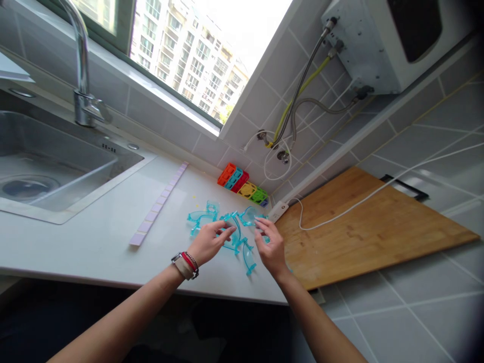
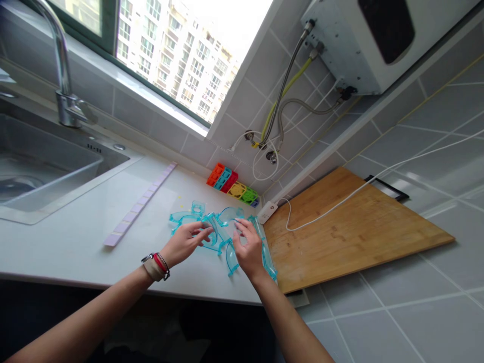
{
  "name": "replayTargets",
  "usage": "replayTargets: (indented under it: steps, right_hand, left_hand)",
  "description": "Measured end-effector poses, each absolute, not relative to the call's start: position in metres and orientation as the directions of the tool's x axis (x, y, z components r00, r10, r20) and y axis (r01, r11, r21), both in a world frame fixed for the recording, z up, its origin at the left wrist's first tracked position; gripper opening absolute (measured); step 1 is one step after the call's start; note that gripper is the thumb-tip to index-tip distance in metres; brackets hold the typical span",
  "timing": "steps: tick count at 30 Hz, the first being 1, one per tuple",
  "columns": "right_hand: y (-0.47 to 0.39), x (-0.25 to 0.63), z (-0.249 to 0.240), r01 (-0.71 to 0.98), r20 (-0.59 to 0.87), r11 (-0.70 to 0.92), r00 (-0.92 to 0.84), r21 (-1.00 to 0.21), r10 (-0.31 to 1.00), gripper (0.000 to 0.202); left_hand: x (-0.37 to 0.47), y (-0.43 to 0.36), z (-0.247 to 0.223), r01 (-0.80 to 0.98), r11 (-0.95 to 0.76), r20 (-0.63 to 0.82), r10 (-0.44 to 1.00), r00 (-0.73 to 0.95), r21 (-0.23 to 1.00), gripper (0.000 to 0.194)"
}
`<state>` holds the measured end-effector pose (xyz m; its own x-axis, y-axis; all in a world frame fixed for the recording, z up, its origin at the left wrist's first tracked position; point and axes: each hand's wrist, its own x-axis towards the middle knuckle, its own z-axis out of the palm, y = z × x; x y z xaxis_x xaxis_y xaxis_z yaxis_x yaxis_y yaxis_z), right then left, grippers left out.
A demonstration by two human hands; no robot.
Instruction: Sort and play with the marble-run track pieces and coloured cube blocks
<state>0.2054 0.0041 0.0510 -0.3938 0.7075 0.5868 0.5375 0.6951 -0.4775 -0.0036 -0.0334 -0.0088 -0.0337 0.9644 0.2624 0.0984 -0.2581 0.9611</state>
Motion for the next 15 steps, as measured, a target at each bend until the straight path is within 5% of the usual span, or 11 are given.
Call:
replayTargets:
  steps: [5,9,12,15]
  right_hand:
    - [-0.007,0.200,0.035,0.468,0.456,0.573,-0.348,-0.673,0.819,0.014]
    - [-0.012,0.195,0.026,0.251,0.194,0.259,-0.258,-0.933,0.946,0.028]
    - [-0.017,0.192,0.028,0.171,0.089,0.140,-0.277,-0.975,0.957,0.043]
    - [-0.021,0.192,0.033,0.250,0.044,0.127,-0.312,-0.960,0.949,0.037]
  left_hand:
    - [-0.005,-0.033,-0.009,0.024,-0.289,0.290,0.957,-0.014,0.957,0.036]
    - [-0.004,-0.035,-0.007,0.023,-0.316,0.315,0.948,0.035,0.948,0.037]
    - [-0.001,-0.036,-0.005,0.003,-0.308,0.308,0.951,0.029,0.951,0.040]
    - [0.002,-0.038,-0.006,-0.065,-0.263,0.264,0.965,0.005,0.963,0.049]
